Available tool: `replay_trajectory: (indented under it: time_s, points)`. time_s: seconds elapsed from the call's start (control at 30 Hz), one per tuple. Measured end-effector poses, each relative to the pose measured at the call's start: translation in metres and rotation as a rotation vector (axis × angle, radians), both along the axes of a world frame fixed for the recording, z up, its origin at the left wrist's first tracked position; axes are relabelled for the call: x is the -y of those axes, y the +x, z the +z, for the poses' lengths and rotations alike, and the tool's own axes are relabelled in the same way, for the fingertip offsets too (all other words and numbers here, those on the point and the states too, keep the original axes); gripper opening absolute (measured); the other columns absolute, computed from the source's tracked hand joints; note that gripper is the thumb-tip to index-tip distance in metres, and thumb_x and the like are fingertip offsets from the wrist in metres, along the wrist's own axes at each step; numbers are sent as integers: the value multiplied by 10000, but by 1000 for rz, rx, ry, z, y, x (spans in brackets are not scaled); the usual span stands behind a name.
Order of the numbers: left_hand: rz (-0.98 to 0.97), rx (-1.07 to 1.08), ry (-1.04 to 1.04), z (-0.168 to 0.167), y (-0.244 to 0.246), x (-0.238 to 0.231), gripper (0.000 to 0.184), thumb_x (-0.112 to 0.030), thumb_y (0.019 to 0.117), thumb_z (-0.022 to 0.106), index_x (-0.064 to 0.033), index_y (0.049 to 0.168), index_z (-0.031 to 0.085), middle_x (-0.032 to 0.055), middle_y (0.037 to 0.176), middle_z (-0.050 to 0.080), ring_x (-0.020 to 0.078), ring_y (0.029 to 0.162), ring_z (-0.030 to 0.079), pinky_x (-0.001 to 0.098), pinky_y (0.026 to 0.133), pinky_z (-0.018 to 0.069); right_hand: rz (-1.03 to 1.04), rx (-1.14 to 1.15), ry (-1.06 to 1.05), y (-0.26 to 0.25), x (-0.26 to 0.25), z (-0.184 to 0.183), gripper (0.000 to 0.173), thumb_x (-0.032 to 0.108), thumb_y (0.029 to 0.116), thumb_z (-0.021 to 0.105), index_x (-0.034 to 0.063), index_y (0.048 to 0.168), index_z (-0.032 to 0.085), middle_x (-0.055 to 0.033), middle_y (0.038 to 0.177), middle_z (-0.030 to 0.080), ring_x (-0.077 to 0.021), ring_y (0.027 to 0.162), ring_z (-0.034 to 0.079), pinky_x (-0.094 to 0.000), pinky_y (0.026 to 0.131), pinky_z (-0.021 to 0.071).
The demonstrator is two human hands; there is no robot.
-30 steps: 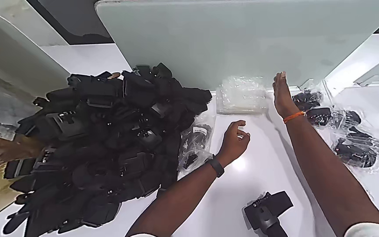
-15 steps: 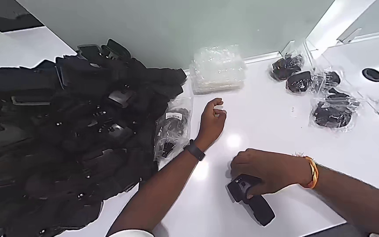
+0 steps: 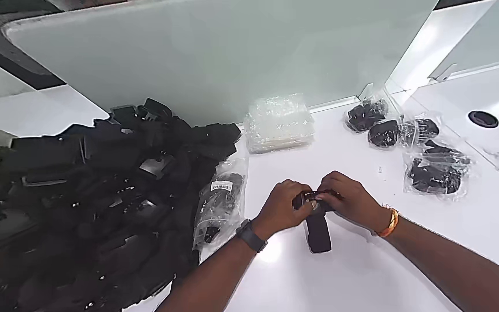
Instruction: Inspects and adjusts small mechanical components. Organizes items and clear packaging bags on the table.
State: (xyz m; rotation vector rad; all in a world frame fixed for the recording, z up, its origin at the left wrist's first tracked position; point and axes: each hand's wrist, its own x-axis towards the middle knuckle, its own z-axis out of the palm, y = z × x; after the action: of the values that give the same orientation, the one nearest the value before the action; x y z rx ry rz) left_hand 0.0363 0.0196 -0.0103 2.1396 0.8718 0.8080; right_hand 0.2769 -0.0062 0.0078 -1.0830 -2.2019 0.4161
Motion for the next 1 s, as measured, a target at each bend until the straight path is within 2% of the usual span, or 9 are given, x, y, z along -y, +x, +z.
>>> replay_trajectory:
  time_s: [0.07,0.13,0.23,0.3,0.4,0.47,0.6,0.8,1.0]
  points:
    - [-1,-3,36,-1,1,2,306,-326,964,668,-79,1127,743,73,1037,736,193,1014,666,397,923,525,-5,-117,-49,3,0,-8,296,318,1010,656,37,1098,686,-84,1008,651,-79,837,614,-215,751,543]
    - [32,30,25,-1,1,2,254,-279,971,668,-71,1090,753,70,999,738,159,963,675,340,886,543,-30,-182,-114,6,-3,-14,356,365,991,675,44,1145,680,-60,1013,649,-68,833,599,-220,741,532]
    - [63,66,13,-2,1,1,236,-259,976,678,-67,1082,763,67,986,741,127,934,680,298,865,553,-19,-261,-260,9,-8,-15,295,343,1011,640,71,1089,725,-28,1017,670,-75,917,640,-243,810,563]
    - [69,65,10,-2,0,1,248,-273,988,672,-70,1094,768,63,1002,747,121,957,687,296,885,557,-2,-307,-308,7,-7,-13,249,303,1020,628,81,1031,742,-13,983,672,-73,914,654,-239,802,577]
    - [74,55,12,-3,1,1,265,-283,1004,656,-72,1115,771,55,1026,756,121,984,689,304,913,552,-9,-309,-349,6,-6,-11,230,292,1019,631,89,1014,738,-2,963,663,-64,896,648,-227,792,569]
    - [82,46,12,-3,1,1,270,-287,1010,648,-77,1128,770,50,1032,758,120,990,690,307,921,551,-28,-272,-305,6,-6,-12,232,309,1016,627,107,1000,740,15,950,656,-55,889,632,-237,791,554]
    - [96,54,31,-4,1,1,251,-267,1005,653,-85,1131,772,41,1038,757,119,999,690,313,927,550,-97,-145,-132,4,-3,-12,274,382,1017,593,156,1001,748,42,975,676,-90,948,622,-397,850,482]
    - [67,95,-29,2,0,3,236,-246,998,655,-75,1109,774,44,990,753,105,951,686,302,890,549,-90,-37,101,2,-2,-10,323,372,1037,558,121,1010,758,-17,1000,709,-147,970,633,-391,845,469]
    - [47,93,-86,6,0,6,219,-230,996,647,-67,1065,775,44,940,743,83,896,680,279,845,554,-60,26,160,4,-1,-7,339,383,1047,542,120,1014,753,-18,991,703,-157,971,622,-382,846,459]
